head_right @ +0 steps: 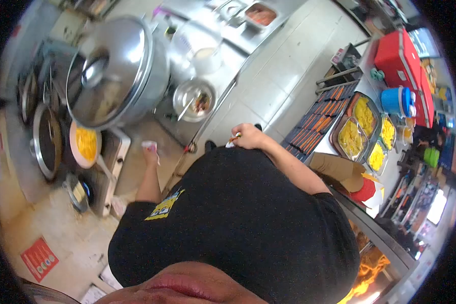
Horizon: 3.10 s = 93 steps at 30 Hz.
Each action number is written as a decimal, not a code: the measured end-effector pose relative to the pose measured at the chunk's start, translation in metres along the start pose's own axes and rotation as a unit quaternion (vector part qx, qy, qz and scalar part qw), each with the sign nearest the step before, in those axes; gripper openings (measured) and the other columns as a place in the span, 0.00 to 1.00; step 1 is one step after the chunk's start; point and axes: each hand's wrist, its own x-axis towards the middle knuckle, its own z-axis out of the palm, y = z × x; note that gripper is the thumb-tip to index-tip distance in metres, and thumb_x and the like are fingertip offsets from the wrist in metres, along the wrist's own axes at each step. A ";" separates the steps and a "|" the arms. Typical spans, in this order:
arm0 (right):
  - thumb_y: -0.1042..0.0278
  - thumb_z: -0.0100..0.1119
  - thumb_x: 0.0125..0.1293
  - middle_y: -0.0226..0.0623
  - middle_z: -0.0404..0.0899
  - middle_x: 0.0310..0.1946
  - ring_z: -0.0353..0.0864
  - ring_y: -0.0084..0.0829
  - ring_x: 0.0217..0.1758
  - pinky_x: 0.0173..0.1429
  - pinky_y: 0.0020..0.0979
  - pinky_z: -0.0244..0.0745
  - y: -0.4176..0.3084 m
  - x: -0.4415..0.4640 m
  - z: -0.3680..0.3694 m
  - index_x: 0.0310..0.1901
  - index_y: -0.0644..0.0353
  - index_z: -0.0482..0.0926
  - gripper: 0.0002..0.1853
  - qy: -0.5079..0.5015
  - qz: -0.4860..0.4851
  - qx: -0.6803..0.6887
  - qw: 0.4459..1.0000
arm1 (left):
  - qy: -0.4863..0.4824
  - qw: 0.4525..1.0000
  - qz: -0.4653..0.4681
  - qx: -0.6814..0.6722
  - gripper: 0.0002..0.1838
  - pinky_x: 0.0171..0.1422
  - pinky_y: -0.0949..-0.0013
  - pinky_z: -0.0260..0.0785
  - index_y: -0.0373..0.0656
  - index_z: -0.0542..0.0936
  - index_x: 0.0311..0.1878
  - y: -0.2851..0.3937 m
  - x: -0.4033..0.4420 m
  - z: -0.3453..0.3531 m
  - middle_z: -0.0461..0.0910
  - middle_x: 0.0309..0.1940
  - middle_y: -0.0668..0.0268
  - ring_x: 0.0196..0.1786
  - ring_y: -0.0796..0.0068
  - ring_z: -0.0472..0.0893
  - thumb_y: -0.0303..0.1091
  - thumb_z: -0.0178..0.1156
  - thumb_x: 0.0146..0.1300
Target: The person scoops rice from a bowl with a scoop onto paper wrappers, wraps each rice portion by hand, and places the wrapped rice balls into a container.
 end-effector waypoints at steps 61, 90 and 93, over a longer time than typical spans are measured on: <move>0.44 0.55 0.75 0.45 0.76 0.59 0.80 0.39 0.58 0.53 0.49 0.78 0.949 0.136 -1.112 0.62 0.57 0.75 0.26 0.059 0.367 0.185 0.910 | -0.448 0.877 0.143 0.093 0.23 0.35 0.58 0.72 0.37 0.84 0.33 1.163 0.041 1.216 0.82 0.23 0.55 0.27 0.63 0.81 0.53 0.64 0.65; 0.45 0.57 0.74 0.39 0.80 0.55 0.84 0.42 0.52 0.52 0.45 0.79 0.902 0.658 -1.710 0.65 0.54 0.72 0.27 0.051 0.312 0.340 0.886 | -0.111 0.964 -0.091 0.224 0.25 0.50 0.42 0.74 0.32 0.83 0.31 1.323 0.307 1.443 0.82 0.33 0.38 0.43 0.32 0.82 0.50 0.56 0.63; 0.46 0.56 0.74 0.39 0.79 0.57 0.84 0.42 0.52 0.52 0.45 0.78 0.879 0.690 -1.729 0.65 0.53 0.72 0.26 -0.026 0.295 0.302 0.906 | -0.073 0.972 -0.171 0.144 0.24 0.48 0.43 0.75 0.33 0.83 0.30 1.331 0.310 1.457 0.82 0.32 0.38 0.40 0.35 0.83 0.51 0.59 0.62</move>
